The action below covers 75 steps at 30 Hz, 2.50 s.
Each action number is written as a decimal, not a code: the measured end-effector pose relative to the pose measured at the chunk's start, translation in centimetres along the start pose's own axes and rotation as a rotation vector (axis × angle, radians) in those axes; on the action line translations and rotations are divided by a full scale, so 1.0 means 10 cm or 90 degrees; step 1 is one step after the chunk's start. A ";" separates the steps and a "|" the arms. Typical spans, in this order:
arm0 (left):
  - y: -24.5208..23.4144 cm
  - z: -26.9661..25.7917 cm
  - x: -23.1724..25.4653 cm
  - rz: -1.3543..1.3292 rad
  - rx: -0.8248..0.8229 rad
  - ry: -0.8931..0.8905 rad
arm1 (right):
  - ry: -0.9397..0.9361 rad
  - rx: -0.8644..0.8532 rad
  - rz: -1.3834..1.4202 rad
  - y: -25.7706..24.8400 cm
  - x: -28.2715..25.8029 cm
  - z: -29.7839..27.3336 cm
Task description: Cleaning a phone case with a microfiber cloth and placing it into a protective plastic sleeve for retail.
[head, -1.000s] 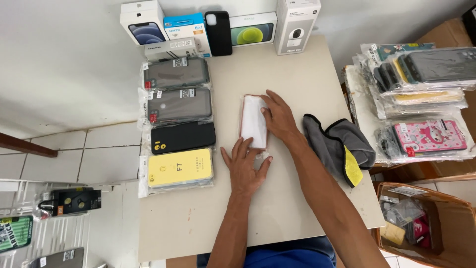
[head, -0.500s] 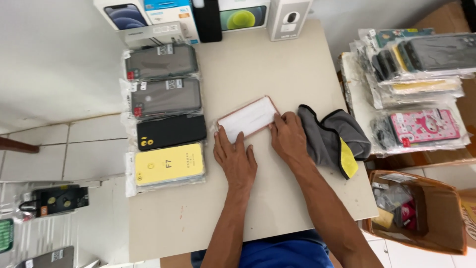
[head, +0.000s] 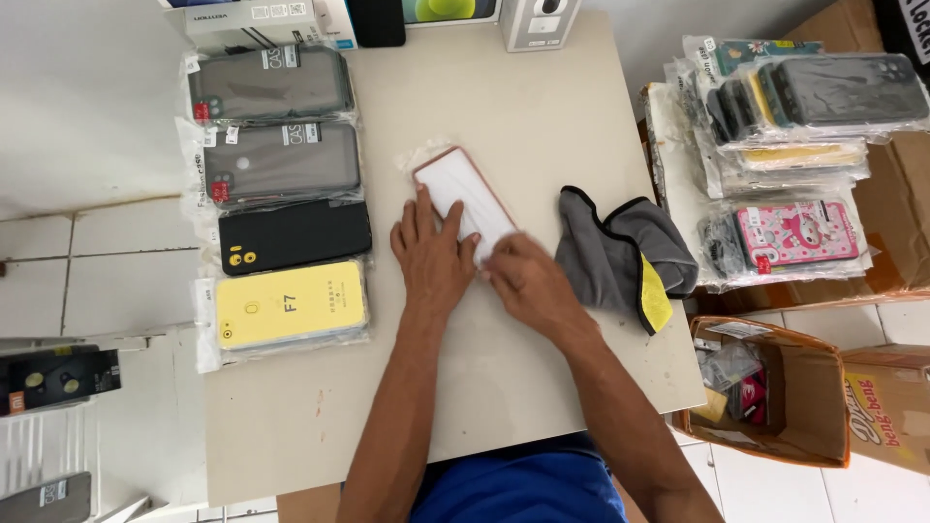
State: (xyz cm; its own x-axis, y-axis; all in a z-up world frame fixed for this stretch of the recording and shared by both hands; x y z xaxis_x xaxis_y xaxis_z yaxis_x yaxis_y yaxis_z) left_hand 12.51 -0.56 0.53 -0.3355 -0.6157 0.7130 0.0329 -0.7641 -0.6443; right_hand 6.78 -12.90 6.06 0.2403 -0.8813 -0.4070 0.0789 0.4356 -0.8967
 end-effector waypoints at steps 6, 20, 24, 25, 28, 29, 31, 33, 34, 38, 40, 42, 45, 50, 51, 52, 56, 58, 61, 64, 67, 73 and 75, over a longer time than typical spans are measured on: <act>-0.07 0.08 -0.04 -0.027 -0.004 0.034 | -0.045 0.159 0.028 0.17 0.51 0.10; -0.03 0.09 -0.20 -0.133 -0.017 -0.021 | 0.007 0.114 0.119 0.15 0.46 0.06; -0.06 0.14 -0.16 -0.142 -0.017 -0.029 | -0.028 0.098 0.173 0.01 0.35 0.04; -0.08 0.13 -0.16 -0.143 -0.015 -0.030 | -0.030 0.098 0.172 0.00 0.34 0.03; -0.13 0.14 -0.13 -0.147 -0.036 -0.015 | -0.059 0.100 0.158 0.04 0.30 0.00; -0.14 0.14 -0.13 -0.152 -0.047 -0.007 | -0.064 0.108 0.146 0.07 0.32 0.00; -0.18 0.14 -0.11 -0.158 -0.059 0.000 | -0.069 0.116 0.135 0.10 0.32 -0.02; -0.19 0.14 -0.08 -0.188 -0.102 -0.008 | -0.060 0.097 0.148 0.10 0.30 0.00; -0.23 0.15 -0.05 -0.188 -0.102 -0.007 | -0.059 0.098 0.147 0.11 0.32 -0.01; -0.31 0.13 0.05 -0.190 -0.165 -0.002 | -0.026 0.068 0.173 0.16 0.37 -0.02; -0.33 0.13 0.07 -0.194 -0.185 -0.005 | -0.025 0.064 0.172 0.12 0.33 0.00; -0.31 0.13 0.07 -0.180 -0.219 -0.007 | -0.024 0.078 0.187 0.04 0.29 0.01; -0.27 0.14 0.02 -0.197 -0.184 -0.013 | 0.027 0.157 0.111 0.05 0.41 -0.02; -0.20 0.11 -0.12 -0.234 -0.081 0.005 | 0.039 0.204 0.047 0.05 0.39 0.01; -0.18 0.10 -0.14 -0.232 -0.054 0.019 | 0.049 0.201 0.047 0.04 0.38 0.03; -0.15 0.10 -0.16 -0.231 -0.054 0.019 | 0.049 0.201 0.048 0.07 0.41 0.03; -0.11 0.10 -0.15 -0.199 -0.059 0.018 | 0.059 0.196 -0.003 0.09 0.44 0.08; -0.11 0.11 -0.12 -0.198 -0.067 0.020 | 0.062 0.196 -0.013 0.10 0.44 0.11; -0.06 0.10 -0.15 -0.183 -0.073 0.011 | 0.081 0.207 -0.019 0.13 0.50 0.13; -0.02 0.10 -0.19 -0.163 -0.053 0.000 | 0.109 0.224 0.013 0.10 0.55 0.14; -0.08 0.10 -0.17 -0.184 -0.012 -0.011 | 0.105 0.240 0.028 0.07 0.52 0.16; -0.15 0.07 -0.10 -0.262 0.118 0.049 | -0.111 0.339 -0.070 0.00 0.11 0.09; -0.11 0.09 -0.10 -0.282 0.113 0.061 | -0.101 0.291 -0.059 0.11 0.08 0.11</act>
State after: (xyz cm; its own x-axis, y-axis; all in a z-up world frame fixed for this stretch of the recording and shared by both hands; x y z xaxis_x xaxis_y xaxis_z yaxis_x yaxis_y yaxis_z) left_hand 13.68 0.73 0.84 -0.4385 -0.2095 0.8740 0.0251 -0.9749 -0.2211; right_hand 8.07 -12.89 4.94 0.3534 -0.8968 -0.2663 0.5149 0.4242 -0.7449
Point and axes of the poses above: each hand's wrist, its own z-axis towards the middle knuckle, its own y-axis out of the palm, x = y × z, the point moved 7 cm from there along z, towards the middle knuckle, and after that the axes turned 11 degrees about -z, right-handed, at the moved point
